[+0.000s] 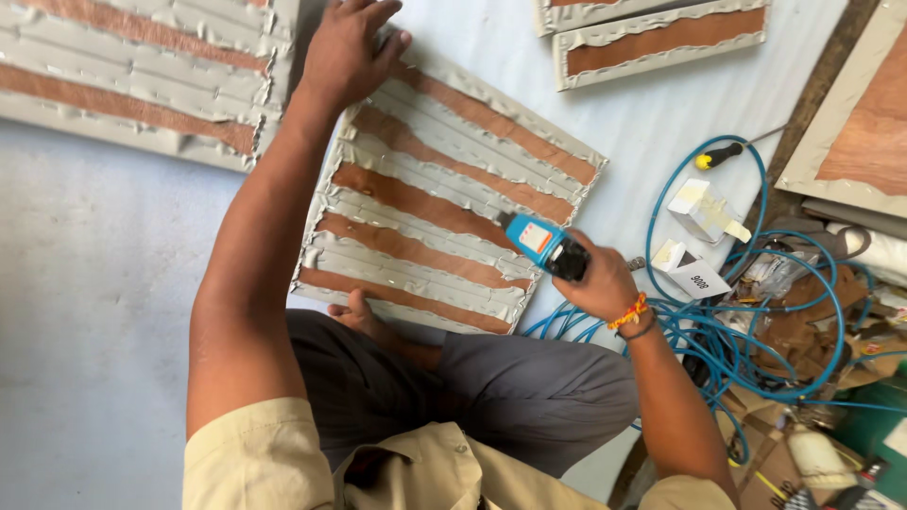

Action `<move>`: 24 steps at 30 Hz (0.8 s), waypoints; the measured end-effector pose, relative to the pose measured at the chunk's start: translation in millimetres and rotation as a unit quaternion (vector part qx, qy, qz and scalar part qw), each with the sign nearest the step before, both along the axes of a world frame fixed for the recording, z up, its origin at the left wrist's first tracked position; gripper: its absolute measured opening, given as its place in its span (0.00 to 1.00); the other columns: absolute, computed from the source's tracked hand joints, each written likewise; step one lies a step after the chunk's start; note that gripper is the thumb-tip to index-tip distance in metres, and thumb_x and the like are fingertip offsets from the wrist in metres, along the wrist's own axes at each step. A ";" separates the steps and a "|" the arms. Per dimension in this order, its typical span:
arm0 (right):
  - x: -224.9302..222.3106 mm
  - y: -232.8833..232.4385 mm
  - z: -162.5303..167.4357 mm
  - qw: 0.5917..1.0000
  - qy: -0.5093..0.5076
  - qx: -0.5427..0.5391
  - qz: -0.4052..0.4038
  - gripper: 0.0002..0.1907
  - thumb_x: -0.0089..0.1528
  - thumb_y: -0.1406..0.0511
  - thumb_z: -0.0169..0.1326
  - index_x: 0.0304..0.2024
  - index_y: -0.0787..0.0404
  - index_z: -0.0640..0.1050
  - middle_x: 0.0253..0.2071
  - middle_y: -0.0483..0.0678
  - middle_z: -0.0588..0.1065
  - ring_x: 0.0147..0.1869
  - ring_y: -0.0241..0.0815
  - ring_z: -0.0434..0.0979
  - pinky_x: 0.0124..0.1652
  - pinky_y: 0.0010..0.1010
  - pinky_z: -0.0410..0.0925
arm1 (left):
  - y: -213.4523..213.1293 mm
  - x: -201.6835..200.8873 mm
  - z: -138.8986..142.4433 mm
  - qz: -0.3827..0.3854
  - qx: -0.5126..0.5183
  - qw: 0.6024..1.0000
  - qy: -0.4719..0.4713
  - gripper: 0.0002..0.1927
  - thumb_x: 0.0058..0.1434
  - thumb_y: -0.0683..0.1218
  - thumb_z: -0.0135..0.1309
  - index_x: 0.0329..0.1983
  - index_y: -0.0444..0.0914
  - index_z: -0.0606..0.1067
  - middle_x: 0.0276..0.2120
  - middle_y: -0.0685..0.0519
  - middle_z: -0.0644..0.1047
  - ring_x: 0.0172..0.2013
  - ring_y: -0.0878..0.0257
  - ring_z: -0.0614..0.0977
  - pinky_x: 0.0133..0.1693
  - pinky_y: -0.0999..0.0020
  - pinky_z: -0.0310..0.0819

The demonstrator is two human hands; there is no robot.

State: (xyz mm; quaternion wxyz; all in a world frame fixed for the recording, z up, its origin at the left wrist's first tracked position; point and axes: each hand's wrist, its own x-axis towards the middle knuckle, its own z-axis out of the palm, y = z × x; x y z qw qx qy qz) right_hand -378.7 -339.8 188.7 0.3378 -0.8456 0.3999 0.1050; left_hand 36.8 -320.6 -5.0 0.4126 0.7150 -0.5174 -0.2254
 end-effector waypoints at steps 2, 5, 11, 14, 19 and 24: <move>30.2 -3.6 -2.2 0.999 -0.038 -0.007 0.017 0.30 0.53 0.64 0.65 0.57 0.63 0.73 0.35 0.60 0.79 0.40 0.63 0.81 0.36 0.44 0.74 | 2.4 5.6 -4.3 -0.012 -0.017 0.999 0.031 0.16 0.73 0.54 0.56 0.56 0.39 0.77 0.43 0.42 0.80 0.39 0.46 0.83 0.41 0.50 0.76; 71.4 -12.2 -8.3 0.998 -0.052 0.012 0.030 0.25 0.53 0.64 0.65 0.51 0.64 0.76 0.33 0.58 0.79 0.38 0.60 0.82 0.36 0.40 0.74 | 8.2 5.8 -12.3 -0.026 -0.032 0.999 -0.010 0.15 0.77 0.52 0.52 0.54 0.37 0.76 0.34 0.41 0.81 0.35 0.40 0.82 0.37 0.48 0.75; 146.1 -36.8 -34.2 0.998 -0.011 -0.019 0.065 0.15 0.52 0.64 0.66 0.39 0.65 0.80 0.27 0.58 0.77 0.32 0.57 0.80 0.36 0.38 0.72 | 22.6 1.7 -32.6 -0.003 -0.047 0.998 -0.046 0.13 0.80 0.51 0.49 0.50 0.36 0.75 0.31 0.38 0.79 0.34 0.38 0.80 0.37 0.45 0.73; 176.9 -44.9 -44.9 0.994 -0.025 -0.031 0.098 0.19 0.52 0.64 0.65 0.43 0.66 0.80 0.28 0.59 0.77 0.33 0.60 0.79 0.36 0.38 0.72 | 25.7 1.1 -40.3 0.027 -0.166 0.986 -0.017 0.11 0.78 0.49 0.50 0.47 0.36 0.75 0.35 0.38 0.80 0.36 0.38 0.80 0.38 0.46 0.74; 213.8 -52.2 -56.7 0.993 -0.030 -0.028 0.114 0.14 0.54 0.66 0.64 0.39 0.66 0.79 0.32 0.60 0.78 0.37 0.60 0.81 0.38 0.38 0.73 | 22.9 6.5 -43.0 0.015 -0.068 0.997 0.037 0.10 0.74 0.47 0.51 0.44 0.35 0.76 0.32 0.37 0.78 0.34 0.36 0.79 0.38 0.43 0.73; 227.4 -51.0 -60.8 0.991 -0.009 -0.038 0.129 0.12 0.55 0.66 0.64 0.38 0.66 0.80 0.32 0.60 0.78 0.39 0.61 0.81 0.38 0.38 0.74 | 23.0 9.0 -46.4 0.019 -0.089 0.993 0.072 0.10 0.74 0.47 0.51 0.44 0.34 0.75 0.33 0.36 0.79 0.35 0.36 0.80 0.38 0.44 0.74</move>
